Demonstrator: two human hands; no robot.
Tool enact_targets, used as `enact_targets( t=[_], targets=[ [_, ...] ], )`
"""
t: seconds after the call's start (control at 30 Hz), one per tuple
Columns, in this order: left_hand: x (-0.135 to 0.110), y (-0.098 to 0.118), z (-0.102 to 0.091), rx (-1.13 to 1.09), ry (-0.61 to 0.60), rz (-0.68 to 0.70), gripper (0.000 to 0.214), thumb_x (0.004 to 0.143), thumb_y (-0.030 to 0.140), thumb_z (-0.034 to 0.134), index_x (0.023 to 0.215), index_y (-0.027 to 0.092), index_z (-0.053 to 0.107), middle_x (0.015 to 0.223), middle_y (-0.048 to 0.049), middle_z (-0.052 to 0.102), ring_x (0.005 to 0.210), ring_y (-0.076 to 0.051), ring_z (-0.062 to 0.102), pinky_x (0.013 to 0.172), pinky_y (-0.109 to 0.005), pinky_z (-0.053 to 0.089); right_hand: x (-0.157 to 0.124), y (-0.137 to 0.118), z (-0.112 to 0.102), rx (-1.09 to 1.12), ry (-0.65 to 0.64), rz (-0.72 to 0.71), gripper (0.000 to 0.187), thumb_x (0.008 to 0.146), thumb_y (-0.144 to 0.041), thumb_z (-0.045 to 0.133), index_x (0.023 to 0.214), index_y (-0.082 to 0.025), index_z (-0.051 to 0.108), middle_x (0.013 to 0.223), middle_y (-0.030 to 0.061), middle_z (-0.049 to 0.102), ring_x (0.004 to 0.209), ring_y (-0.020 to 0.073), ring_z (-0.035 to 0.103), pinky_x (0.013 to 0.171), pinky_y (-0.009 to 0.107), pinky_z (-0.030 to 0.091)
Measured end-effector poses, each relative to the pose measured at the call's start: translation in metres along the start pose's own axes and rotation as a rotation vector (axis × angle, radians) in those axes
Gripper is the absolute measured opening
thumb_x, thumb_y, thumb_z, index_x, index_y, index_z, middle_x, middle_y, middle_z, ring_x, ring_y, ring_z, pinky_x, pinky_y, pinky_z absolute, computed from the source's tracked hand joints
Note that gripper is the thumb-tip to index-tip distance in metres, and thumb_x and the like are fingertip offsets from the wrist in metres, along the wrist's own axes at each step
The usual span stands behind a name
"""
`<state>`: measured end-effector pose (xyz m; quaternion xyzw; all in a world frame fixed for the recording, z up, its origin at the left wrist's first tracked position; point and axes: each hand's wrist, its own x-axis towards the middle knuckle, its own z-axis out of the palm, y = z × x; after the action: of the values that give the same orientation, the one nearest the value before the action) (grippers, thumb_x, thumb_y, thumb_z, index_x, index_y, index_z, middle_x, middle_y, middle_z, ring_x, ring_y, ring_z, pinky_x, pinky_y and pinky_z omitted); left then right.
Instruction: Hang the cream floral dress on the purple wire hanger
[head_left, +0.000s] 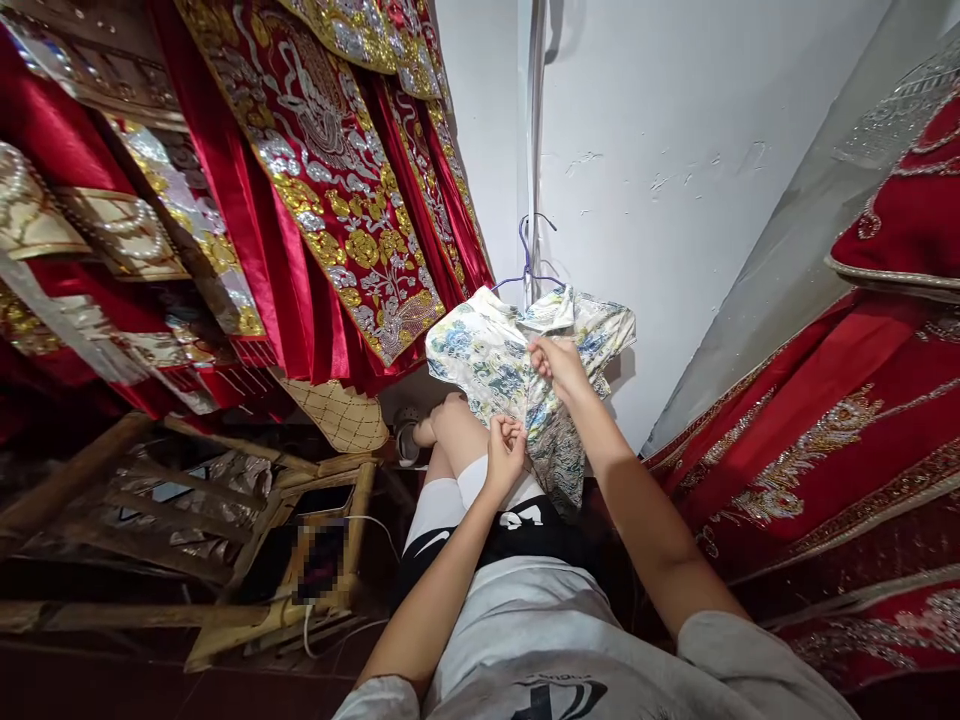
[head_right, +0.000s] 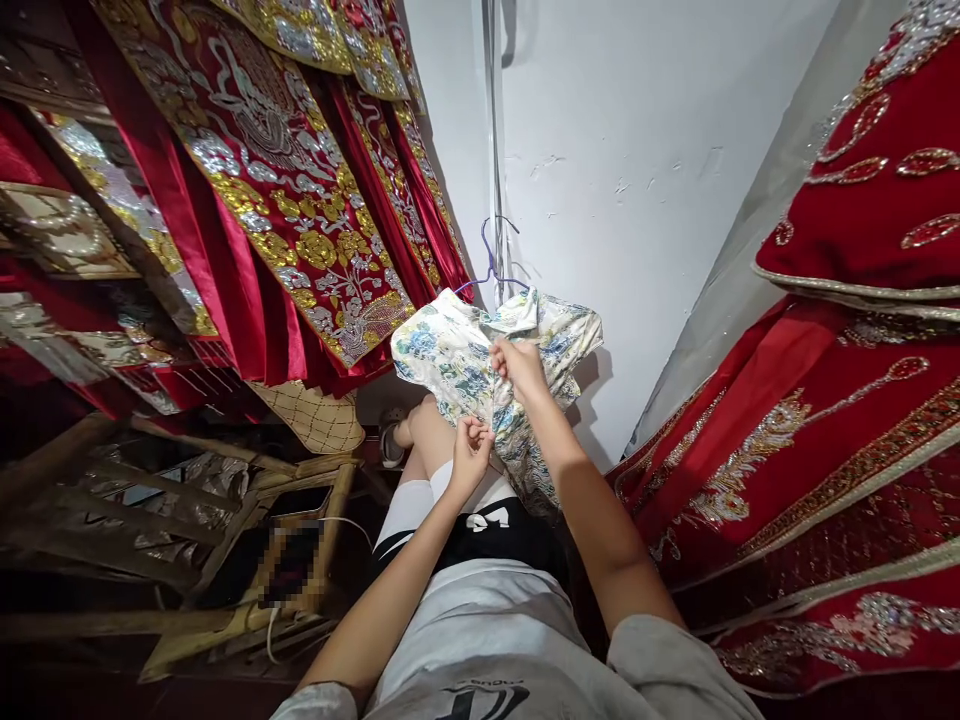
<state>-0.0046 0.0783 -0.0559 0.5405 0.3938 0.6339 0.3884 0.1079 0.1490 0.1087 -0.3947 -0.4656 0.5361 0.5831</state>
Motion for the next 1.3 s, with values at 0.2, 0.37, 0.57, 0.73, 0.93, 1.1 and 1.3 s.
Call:
enact_targets(
  t=[0.2, 0.37, 0.57, 0.73, 0.93, 1.1, 1.3],
  targets=[
    [-0.012, -0.005, 0.009, -0.072, -0.026, -0.052, 0.037, 0.087, 0.042, 0.067, 0.097, 0.024, 0.036, 0.082, 0.0029, 0.055, 0.072, -0.011, 0.054, 0.072, -0.024, 0.042, 0.031, -0.055, 0.017, 0.023, 0.039, -0.065, 0.024, 0.090, -0.025, 0.061, 0.069, -0.015, 0.060, 0.045, -0.0052, 0.051, 0.033, 0.0033, 0.037, 0.033, 0.015, 0.022],
    [0.002, 0.009, 0.000, 0.048, -0.050, 0.022, 0.029, 0.092, 0.037, 0.061, 0.105, 0.023, 0.040, 0.081, 0.0008, 0.061, 0.072, -0.013, 0.057, 0.072, -0.027, 0.044, -0.001, -0.043, 0.012, -0.107, -0.076, -0.238, 0.030, 0.088, -0.035, 0.065, 0.066, -0.016, 0.060, 0.045, -0.0034, 0.054, 0.036, 0.0053, 0.042, 0.037, 0.016, 0.031],
    [0.080, 0.111, -0.003, 0.163, -0.033, 0.440, 0.035, 0.101, 0.042, 0.050, 0.131, 0.025, 0.046, 0.093, -0.0047, 0.065, 0.085, -0.018, 0.064, 0.082, -0.032, 0.050, -0.012, -0.045, 0.010, -0.165, -0.063, -0.304, 0.030, 0.090, -0.030, 0.060, 0.063, -0.017, 0.059, 0.043, -0.0033, 0.052, 0.035, 0.0058, 0.040, 0.038, 0.017, 0.031],
    [0.134, 0.173, 0.003, 0.541, -0.142, 0.640, 0.029, 0.104, 0.044, 0.044, 0.110, 0.022, 0.060, 0.096, -0.0062, 0.066, 0.091, -0.020, 0.064, 0.084, -0.033, 0.047, -0.004, -0.049, 0.007, -0.181, -0.093, -0.392, 0.030, 0.092, -0.033, 0.059, 0.066, -0.017, 0.058, 0.046, -0.0041, 0.049, 0.037, 0.0054, 0.042, 0.041, 0.016, 0.030],
    [0.147, 0.167, -0.004, 0.909, -0.192, 0.768, 0.021, 0.101, 0.031, 0.046, 0.086, 0.020, 0.057, 0.085, -0.0070, 0.065, 0.080, -0.022, 0.059, 0.090, -0.038, 0.041, 0.008, 0.001, -0.002, -0.188, -0.056, -0.417, 0.035, 0.085, -0.048, 0.063, 0.066, -0.019, 0.061, 0.044, -0.0033, 0.051, 0.039, 0.0087, 0.042, 0.044, 0.022, 0.033],
    [0.154, 0.182, -0.023, 0.581, 0.099, 0.708, 0.022, 0.102, 0.030, 0.045, 0.085, 0.021, 0.056, 0.082, -0.0046, 0.064, 0.077, -0.019, 0.058, 0.079, -0.031, 0.042, 0.004, 0.042, -0.008, -0.238, 0.079, -0.310, 0.032, 0.082, -0.043, 0.060, 0.059, -0.021, 0.058, 0.041, -0.0032, 0.048, 0.040, 0.0110, 0.043, 0.047, 0.025, 0.034],
    [0.144, 0.212, -0.042, 0.472, 0.027, 0.684, 0.024, 0.100, 0.037, 0.054, 0.085, 0.020, 0.059, 0.079, -0.0021, 0.064, 0.075, -0.017, 0.059, 0.075, -0.027, 0.042, -0.022, 0.051, 0.002, -0.148, -0.001, -0.227, 0.038, 0.085, -0.054, 0.058, 0.065, -0.022, 0.056, 0.046, -0.0032, 0.050, 0.042, 0.0111, 0.043, 0.048, 0.025, 0.034]
  ],
)
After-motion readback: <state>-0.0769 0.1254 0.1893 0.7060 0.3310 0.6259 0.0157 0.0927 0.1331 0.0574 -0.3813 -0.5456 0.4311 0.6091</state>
